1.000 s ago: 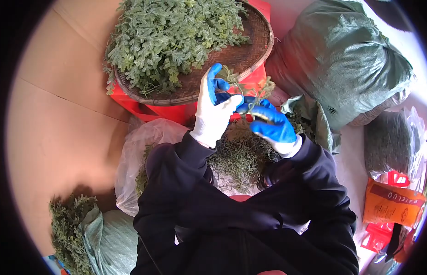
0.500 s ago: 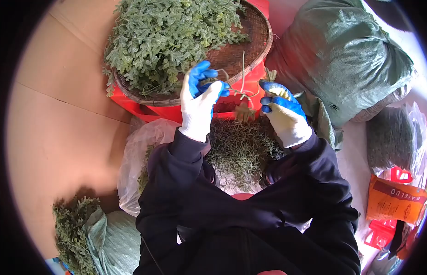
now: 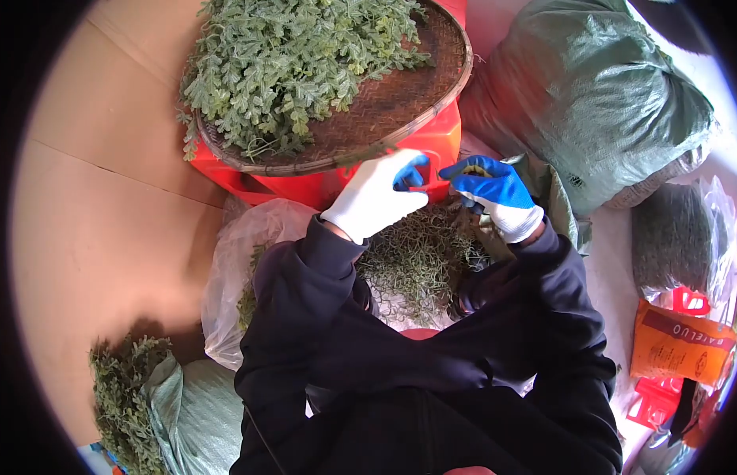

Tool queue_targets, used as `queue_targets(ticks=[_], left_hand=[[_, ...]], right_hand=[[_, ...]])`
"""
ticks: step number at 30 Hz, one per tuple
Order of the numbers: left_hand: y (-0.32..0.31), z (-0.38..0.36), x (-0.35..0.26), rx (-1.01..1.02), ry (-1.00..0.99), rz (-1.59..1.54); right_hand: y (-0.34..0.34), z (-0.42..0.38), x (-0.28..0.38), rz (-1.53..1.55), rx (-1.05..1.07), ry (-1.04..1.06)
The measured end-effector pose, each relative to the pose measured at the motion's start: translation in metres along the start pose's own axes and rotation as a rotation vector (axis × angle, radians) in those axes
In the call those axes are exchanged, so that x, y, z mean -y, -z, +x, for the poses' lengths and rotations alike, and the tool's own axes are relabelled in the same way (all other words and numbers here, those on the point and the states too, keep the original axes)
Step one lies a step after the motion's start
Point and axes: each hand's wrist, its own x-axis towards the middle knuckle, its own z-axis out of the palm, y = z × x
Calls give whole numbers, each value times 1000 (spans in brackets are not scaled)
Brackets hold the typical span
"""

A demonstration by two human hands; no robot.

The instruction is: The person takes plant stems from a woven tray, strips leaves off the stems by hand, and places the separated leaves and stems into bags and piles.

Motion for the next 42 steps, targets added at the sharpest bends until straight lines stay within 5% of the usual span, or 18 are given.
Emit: queue_targets(ticks=[2,5,8,9,12,15,19,23,26,28,31,35,37,42], left_hand=[[-2,0,-8,65,65,212],[-1,0,-9,33,-122,510],[-5,3,-6,4,-12,53],[-7,4,2,44,28,-237],[-5,1,-11,104,209,-372],[-2,2,-10,138,217,-368],[0,4,-6,242,249,-479],[-17,5,8,303,313,-692],[-35,13,24,157,242,-765],[-42,14,25,62,261,-819],[-48,9,23,47,374,-957],[-54,6,19,-90,494,-830],[-50,6,27,-10,476,-741],[-21,-1,-1,355,558,-756]], right_hand=[[5,-2,0,62,72,-24],[15,0,-11,188,185,59],[20,-4,9,114,181,-97],[25,0,1,-130,231,25],[40,1,-17,-950,148,376],[53,7,-23,-1167,293,746],[40,-6,8,-242,301,-102],[37,-3,-9,-26,344,72],[31,9,-40,-458,191,425],[11,13,-49,-219,12,318],[3,20,-62,-689,-188,450],[-6,19,-51,-724,-330,332],[-7,17,-41,-709,-315,267],[15,13,-27,-661,-41,509]])
